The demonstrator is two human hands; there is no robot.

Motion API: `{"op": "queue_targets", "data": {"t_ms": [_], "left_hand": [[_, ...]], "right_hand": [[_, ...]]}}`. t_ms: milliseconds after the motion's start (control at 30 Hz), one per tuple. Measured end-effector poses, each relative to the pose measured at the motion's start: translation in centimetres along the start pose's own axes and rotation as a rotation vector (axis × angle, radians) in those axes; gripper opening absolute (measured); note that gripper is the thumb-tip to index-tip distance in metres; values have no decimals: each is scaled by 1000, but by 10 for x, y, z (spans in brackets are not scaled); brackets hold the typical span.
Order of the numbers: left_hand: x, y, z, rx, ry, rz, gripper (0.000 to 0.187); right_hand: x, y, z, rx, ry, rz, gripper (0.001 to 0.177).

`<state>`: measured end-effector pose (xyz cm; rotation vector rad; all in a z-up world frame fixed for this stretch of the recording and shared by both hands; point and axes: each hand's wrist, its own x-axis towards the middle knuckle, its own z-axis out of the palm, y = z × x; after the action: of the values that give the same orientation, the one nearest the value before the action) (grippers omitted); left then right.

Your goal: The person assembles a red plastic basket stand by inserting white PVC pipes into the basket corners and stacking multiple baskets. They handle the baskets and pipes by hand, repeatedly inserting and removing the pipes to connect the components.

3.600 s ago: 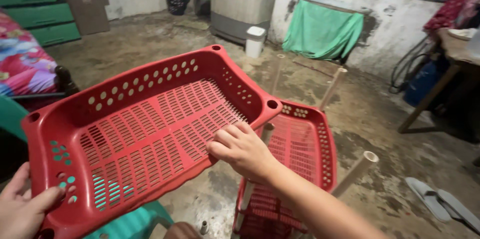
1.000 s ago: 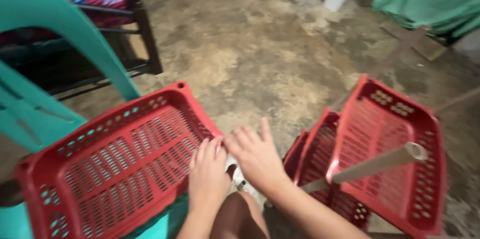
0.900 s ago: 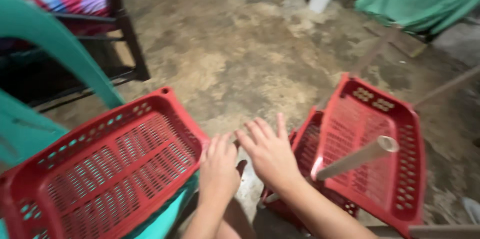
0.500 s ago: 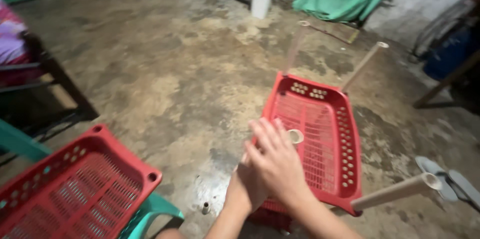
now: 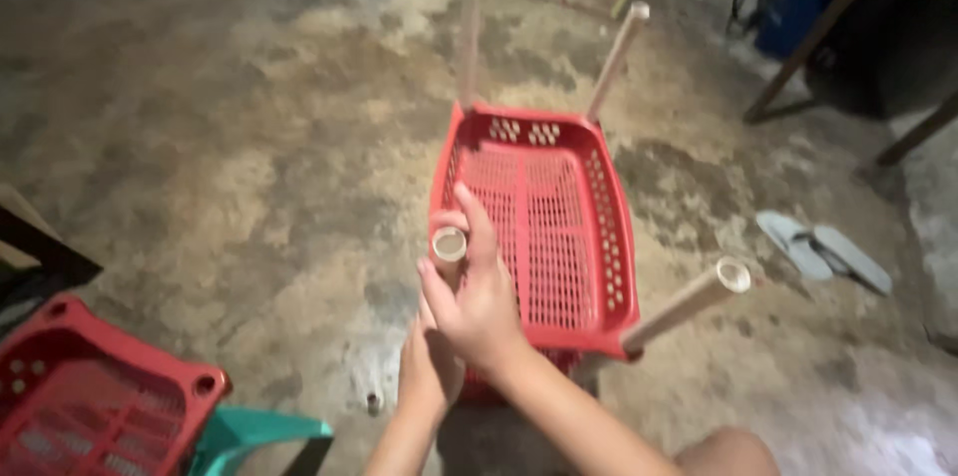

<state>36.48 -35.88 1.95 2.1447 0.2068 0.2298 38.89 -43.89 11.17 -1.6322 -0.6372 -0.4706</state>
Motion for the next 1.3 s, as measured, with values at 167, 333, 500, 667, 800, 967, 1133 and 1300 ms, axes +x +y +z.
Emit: {"op": "queue_targets", "data": {"t_ms": [167, 333, 500, 667, 800, 967, 1133, 1300], "left_hand": [[-3, 12, -1, -44, 6, 8, 47], [-16, 33, 10, -7, -145, -162, 39], [-35, 20, 24, -168, -10, 159, 47], [-43, -10, 48, 113, 196, 352, 41], [-42, -32, 54, 310, 296, 413, 53], [-38, -29, 49, -427, -159, 49, 56], [-35, -17, 48, -457, -128, 126, 62], [-33, -12, 43, -362, -105, 240, 60]], "right_hand": [[-5, 26, 2, 212, -124, 404, 22], [-15, 29, -7, 122, 42, 357, 22], [-30, 22, -21, 30, 107, 328, 21], [-35, 13, -25, 157, 134, 331, 15], [-41, 6, -9, 251, 245, 427, 15], [-43, 6, -5, 65, 246, 345, 25], [-45, 13, -6, 49, 205, 311, 28], [-32, 23, -32, 190, -100, 302, 24]]}}
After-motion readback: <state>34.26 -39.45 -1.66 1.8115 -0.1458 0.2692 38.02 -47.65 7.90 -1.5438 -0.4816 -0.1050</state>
